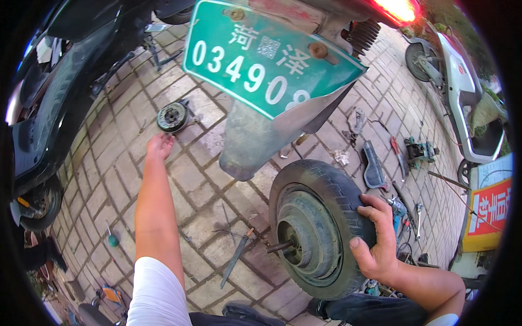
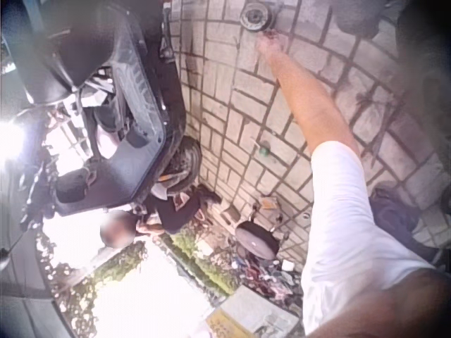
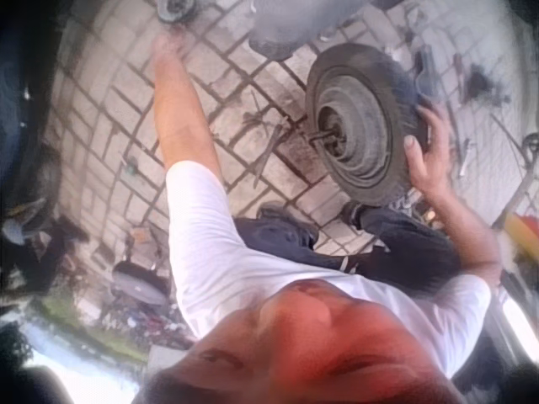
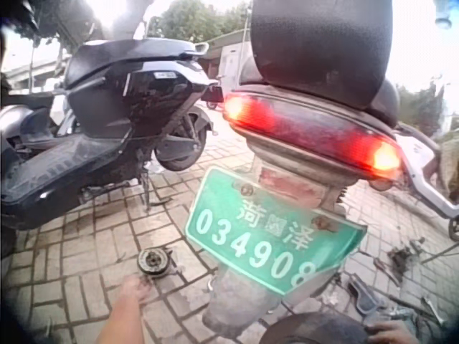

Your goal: The person uses a hex key to tighten bolts on a scooter wheel hub, then attaches a mudguard and installs the wheel onto the scooter. The person secures the wheel with bolts and checks the fit.

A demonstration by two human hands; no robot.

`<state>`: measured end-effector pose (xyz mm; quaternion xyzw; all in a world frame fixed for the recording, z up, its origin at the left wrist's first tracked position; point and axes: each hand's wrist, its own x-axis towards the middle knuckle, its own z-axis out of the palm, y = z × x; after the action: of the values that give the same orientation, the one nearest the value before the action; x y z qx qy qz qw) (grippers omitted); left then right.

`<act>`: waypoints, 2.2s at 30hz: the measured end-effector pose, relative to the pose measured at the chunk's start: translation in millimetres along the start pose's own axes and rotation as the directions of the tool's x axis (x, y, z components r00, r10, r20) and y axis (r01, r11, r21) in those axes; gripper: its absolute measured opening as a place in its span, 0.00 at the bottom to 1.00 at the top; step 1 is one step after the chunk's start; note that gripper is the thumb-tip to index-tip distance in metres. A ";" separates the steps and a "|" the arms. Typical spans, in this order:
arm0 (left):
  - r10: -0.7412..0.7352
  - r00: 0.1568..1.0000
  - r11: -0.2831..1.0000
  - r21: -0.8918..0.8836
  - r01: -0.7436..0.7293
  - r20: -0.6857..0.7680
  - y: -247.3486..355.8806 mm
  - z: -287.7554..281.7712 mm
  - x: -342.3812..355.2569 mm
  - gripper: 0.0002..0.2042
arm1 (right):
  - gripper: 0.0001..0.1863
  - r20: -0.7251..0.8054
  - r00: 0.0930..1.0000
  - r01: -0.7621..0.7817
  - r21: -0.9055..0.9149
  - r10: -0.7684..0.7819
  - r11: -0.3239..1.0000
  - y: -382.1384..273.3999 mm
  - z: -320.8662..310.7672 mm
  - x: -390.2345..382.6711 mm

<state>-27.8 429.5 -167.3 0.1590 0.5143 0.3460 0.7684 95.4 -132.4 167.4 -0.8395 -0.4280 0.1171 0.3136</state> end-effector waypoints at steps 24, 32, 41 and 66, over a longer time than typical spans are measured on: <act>0.316 0.913 0.603 0.688 -0.404 0.259 18.8 -56.9 -147.9 0.11 | 0.27 0.000 0.992 0.126 -0.139 -0.127 0.982 -5.5 -5.2 0.5; -0.127 0.958 0.575 0.806 -0.141 0.259 -49.8 -123.3 -354.8 0.11 | 0.20 0.004 0.926 0.378 -0.008 -0.378 0.926 -17.6 21.4 30.1; -0.001 0.960 0.468 0.848 -0.247 0.280 -82.8 -77.2 -425.8 0.10 | 0.17 -0.065 0.878 0.475 0.001 -0.474 0.880 -35.5 42.5 31.8; 0.007 0.838 0.048 0.837 -0.546 0.546 -116.8 -3.7 -478.8 0.26 | 0.15 -0.138 0.848 0.519 0.015 -0.512 0.855 -6.8 32.0 19.2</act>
<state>-99.0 13.2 86.8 0.7909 0.3974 0.0210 0.4649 87.8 -100.5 148.2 -0.6913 -0.6131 -0.0146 0.3821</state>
